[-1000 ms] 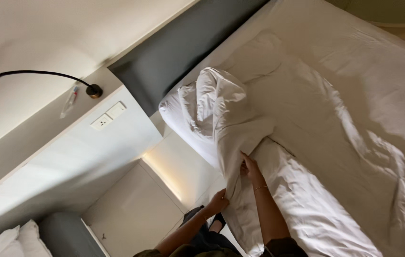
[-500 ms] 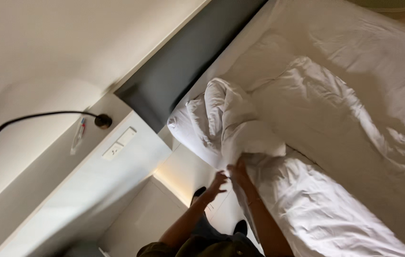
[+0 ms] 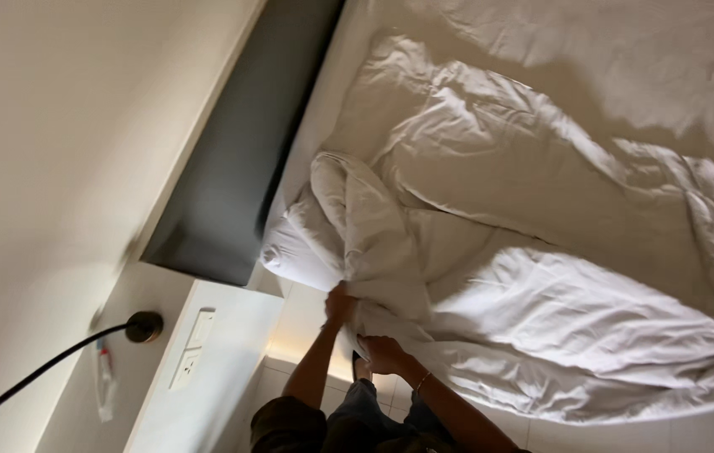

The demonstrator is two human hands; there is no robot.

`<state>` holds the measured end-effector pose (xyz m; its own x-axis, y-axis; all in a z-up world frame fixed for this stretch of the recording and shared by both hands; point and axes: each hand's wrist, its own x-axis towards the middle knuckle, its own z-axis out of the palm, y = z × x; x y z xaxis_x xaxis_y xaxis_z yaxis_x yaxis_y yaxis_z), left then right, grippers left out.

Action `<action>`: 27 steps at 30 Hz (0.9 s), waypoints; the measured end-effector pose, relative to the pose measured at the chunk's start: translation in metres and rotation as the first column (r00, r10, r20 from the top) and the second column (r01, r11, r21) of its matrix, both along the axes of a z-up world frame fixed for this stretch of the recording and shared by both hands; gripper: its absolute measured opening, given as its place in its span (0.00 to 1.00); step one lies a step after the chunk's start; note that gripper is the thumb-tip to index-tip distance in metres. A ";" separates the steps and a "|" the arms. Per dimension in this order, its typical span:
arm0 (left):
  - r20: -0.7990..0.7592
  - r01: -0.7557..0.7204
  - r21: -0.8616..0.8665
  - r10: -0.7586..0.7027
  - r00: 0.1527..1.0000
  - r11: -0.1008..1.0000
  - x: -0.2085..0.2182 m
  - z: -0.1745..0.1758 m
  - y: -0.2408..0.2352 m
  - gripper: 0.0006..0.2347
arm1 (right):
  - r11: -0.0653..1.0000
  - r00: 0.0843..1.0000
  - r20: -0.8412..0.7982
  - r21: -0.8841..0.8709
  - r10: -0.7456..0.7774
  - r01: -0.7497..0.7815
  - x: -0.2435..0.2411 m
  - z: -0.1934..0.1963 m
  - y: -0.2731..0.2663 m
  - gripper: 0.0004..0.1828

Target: The person picks up a duvet and pillow from a small daybed, carries them to a larger bed, and folds the duvet lengthwise on the larger bed by hand.

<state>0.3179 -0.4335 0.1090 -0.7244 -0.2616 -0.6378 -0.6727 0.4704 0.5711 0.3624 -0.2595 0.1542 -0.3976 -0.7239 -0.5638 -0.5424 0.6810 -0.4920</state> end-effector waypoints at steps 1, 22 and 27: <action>-0.079 -0.116 -0.044 0.113 0.991 0.992 0.004 -0.017 -0.015 0.21 | 0.997 0.992 0.093 0.026 -0.080 0.078 0.001 0.010 0.002 0.43; 0.028 -0.700 0.135 0.703 0.711 0.702 0.011 -0.013 0.011 0.19 | 0.136 0.053 0.228 0.365 -0.972 0.921 0.177 -0.150 0.247 0.23; 0.098 -0.392 0.105 0.382 0.919 0.914 0.054 -0.007 0.120 0.26 | -0.059 -0.149 0.324 0.270 -0.934 0.961 0.226 -0.162 0.304 0.19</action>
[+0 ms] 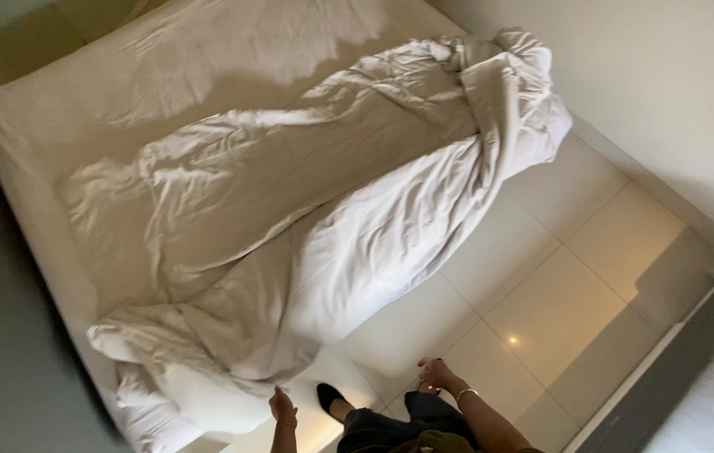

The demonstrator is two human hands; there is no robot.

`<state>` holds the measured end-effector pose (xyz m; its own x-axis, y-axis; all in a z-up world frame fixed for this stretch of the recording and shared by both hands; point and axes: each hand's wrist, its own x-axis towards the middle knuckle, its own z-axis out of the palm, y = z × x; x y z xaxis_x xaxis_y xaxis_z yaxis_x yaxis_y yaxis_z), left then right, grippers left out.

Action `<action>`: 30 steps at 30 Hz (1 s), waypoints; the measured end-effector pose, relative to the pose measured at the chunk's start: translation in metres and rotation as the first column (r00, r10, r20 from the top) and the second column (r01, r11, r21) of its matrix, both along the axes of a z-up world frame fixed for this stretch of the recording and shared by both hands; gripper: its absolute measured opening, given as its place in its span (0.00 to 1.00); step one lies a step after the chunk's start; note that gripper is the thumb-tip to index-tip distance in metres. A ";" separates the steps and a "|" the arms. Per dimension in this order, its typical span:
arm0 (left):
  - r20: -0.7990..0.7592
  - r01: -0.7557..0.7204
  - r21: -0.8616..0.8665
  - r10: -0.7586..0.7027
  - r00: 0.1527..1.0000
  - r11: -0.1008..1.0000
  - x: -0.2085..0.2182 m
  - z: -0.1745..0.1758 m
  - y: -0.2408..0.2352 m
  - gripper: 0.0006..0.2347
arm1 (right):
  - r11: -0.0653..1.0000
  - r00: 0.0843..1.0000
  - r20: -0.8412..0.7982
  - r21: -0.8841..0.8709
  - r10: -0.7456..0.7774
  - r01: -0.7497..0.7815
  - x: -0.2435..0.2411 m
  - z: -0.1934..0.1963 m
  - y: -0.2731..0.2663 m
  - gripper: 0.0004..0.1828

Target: The person picks up a duvet and pillow from a small daybed, carries them to a larger bed, and folds the duvet lengthwise on the larger bed by hand.

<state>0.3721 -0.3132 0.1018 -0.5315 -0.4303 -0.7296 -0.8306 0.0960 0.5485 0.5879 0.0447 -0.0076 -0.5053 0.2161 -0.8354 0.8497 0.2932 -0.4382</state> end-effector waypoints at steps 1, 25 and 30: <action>0.056 0.074 0.030 -0.076 0.996 0.997 0.011 0.003 0.032 0.26 | 0.996 0.996 -0.025 0.012 -0.086 0.086 0.010 0.003 0.020 0.22; 0.259 0.810 0.217 -0.833 0.489 0.544 0.038 -0.017 0.460 0.15 | 0.687 0.689 0.283 -0.126 -0.667 0.716 0.098 0.011 0.325 0.15; 0.288 0.873 0.148 -0.865 0.411 0.464 -0.010 -0.019 0.605 0.27 | 0.626 0.629 0.249 -0.102 -0.736 0.773 0.076 0.018 0.453 0.21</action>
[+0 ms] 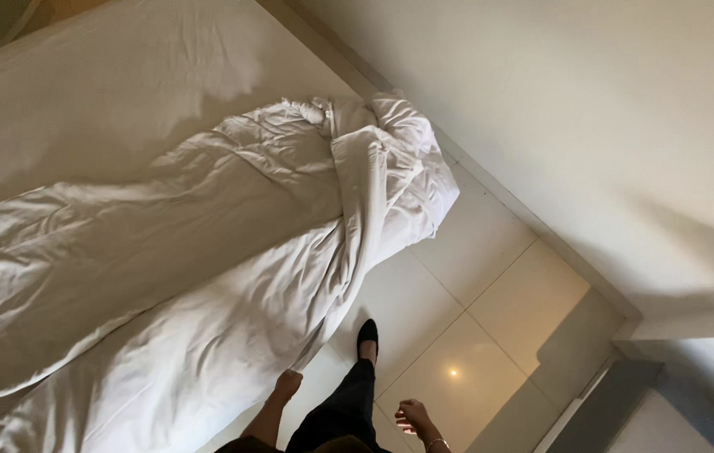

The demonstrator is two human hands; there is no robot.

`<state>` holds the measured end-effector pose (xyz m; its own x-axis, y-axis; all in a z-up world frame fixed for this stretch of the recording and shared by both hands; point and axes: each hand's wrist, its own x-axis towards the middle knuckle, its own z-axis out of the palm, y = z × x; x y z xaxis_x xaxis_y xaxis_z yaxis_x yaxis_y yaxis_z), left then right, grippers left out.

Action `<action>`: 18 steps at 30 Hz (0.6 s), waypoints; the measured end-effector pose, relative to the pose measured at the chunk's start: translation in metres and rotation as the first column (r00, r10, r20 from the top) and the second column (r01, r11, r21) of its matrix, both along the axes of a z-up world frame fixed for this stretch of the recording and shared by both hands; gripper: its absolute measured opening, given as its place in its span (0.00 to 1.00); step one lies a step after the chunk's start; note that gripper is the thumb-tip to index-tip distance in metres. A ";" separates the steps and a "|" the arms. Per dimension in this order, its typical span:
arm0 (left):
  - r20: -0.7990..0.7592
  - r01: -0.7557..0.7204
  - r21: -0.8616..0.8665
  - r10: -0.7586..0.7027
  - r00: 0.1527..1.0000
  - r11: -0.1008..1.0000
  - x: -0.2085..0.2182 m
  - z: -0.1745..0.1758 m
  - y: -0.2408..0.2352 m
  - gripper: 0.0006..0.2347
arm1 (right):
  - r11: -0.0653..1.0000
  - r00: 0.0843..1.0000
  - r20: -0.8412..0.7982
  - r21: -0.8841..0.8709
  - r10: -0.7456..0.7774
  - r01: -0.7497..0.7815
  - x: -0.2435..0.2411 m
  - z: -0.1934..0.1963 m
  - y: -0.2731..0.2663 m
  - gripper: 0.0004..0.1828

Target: The person picks up a duvet and pillow from a small daybed, carries them to a larger bed, and folds the duvet lengthwise on the larger bed by hand.

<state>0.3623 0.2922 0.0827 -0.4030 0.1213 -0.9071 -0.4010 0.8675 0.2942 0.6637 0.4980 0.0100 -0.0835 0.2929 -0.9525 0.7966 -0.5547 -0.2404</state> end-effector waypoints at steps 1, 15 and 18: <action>-0.054 0.069 -0.010 -0.069 0.996 0.998 -0.012 -0.001 0.037 0.25 | 0.999 0.998 -0.042 0.038 0.036 -0.035 -0.004 -0.008 0.031 0.21; -0.413 0.190 0.011 -0.169 0.895 0.982 -0.150 -0.061 0.409 0.32 | 0.992 0.994 -0.108 0.124 -0.010 0.023 -0.133 0.029 0.304 0.18; -0.367 0.112 -0.200 -0.180 0.912 0.973 -0.178 -0.080 0.439 0.46 | 0.972 0.972 -0.072 0.082 0.225 -0.219 -0.182 0.018 0.356 0.21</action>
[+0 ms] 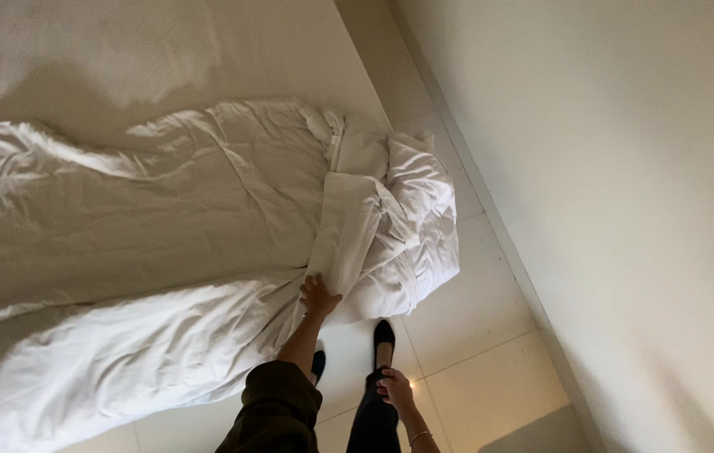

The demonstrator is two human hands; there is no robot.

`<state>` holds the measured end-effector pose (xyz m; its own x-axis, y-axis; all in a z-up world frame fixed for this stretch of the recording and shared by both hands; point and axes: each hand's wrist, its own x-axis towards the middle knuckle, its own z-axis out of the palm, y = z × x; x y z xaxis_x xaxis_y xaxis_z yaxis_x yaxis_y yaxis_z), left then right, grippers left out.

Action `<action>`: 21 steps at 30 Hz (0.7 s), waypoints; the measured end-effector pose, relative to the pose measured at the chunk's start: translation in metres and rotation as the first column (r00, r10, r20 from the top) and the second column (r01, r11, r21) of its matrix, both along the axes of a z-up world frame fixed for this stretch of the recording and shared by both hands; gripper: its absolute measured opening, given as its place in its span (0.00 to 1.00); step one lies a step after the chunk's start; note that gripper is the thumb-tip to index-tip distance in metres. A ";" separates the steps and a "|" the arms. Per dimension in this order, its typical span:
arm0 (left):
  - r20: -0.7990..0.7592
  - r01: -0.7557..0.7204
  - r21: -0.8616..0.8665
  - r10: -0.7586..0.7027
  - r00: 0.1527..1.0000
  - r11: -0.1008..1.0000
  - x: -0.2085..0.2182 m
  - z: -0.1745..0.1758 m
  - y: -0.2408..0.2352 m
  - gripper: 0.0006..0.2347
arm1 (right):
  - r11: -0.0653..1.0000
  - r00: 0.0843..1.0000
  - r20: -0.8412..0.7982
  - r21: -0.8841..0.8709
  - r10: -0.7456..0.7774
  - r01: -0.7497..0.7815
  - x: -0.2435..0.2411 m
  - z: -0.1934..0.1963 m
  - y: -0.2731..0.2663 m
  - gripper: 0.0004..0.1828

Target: The person picks up a duvet and pillow from a small daybed, carries them to a larger bed, and folds the duvet lengthwise on the larger bed by hand.

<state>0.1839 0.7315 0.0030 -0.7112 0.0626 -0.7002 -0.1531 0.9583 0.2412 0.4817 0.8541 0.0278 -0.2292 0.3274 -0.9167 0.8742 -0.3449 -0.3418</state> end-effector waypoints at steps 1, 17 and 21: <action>-0.042 -0.072 0.000 0.072 0.997 0.997 -0.008 -0.004 0.009 0.53 | 1.000 0.998 -0.058 -0.021 0.002 -0.004 -0.015 0.001 0.020 0.19; -0.128 0.084 0.344 -0.042 0.991 0.935 0.130 0.062 0.048 0.17 | 0.977 0.869 -0.476 -0.079 0.137 -0.198 -0.237 0.133 0.131 0.62; -0.320 0.074 0.349 0.045 0.946 0.934 0.178 0.055 0.057 0.14 | 0.924 0.900 -0.216 0.150 0.378 -0.352 -0.268 0.106 0.099 0.77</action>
